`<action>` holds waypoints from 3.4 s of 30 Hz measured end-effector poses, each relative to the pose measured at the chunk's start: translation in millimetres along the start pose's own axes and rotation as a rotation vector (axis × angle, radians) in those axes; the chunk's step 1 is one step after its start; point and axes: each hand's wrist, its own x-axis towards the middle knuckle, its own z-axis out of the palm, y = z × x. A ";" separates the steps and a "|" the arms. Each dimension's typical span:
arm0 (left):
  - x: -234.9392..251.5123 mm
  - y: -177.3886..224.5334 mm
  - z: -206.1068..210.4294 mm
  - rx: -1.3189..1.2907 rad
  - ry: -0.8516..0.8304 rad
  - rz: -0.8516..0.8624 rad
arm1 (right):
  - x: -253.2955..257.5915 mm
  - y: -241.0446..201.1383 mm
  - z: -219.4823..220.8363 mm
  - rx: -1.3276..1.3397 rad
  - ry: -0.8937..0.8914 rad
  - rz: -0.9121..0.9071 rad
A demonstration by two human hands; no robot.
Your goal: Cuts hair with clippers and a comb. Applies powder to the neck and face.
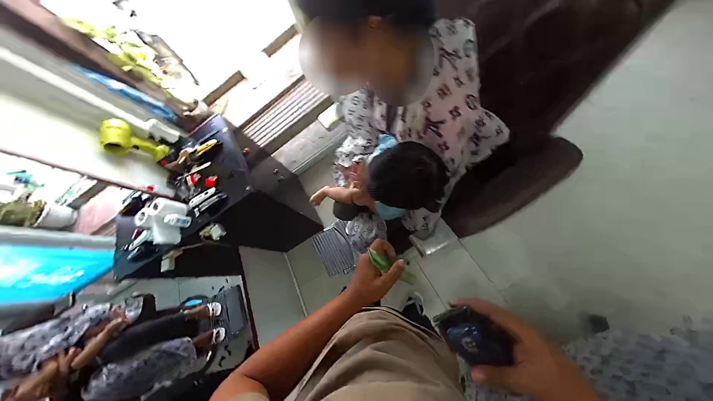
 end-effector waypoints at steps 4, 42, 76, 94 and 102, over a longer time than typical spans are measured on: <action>-29.4 -28.0 -78.9 0.181 0.286 -0.106 | 80.4 17.3 52.6 0.161 -0.153 0.007; 247.5 -133.9 -1001.6 0.971 0.484 -0.502 | 831.7 318.4 433.2 -0.914 -0.023 0.279; 204.3 -24.4 -228.9 -1.012 0.791 0.018 | 286.3 -21.4 -19.7 -1.170 0.561 -0.402; 228.0 -17.7 -96.4 -0.639 0.568 0.269 | 311.7 -36.0 -97.7 -0.857 0.346 -0.024; 167.9 6.9 -56.9 -0.758 0.898 0.231 | 221.7 -63.8 -179.5 -0.667 -0.006 -0.032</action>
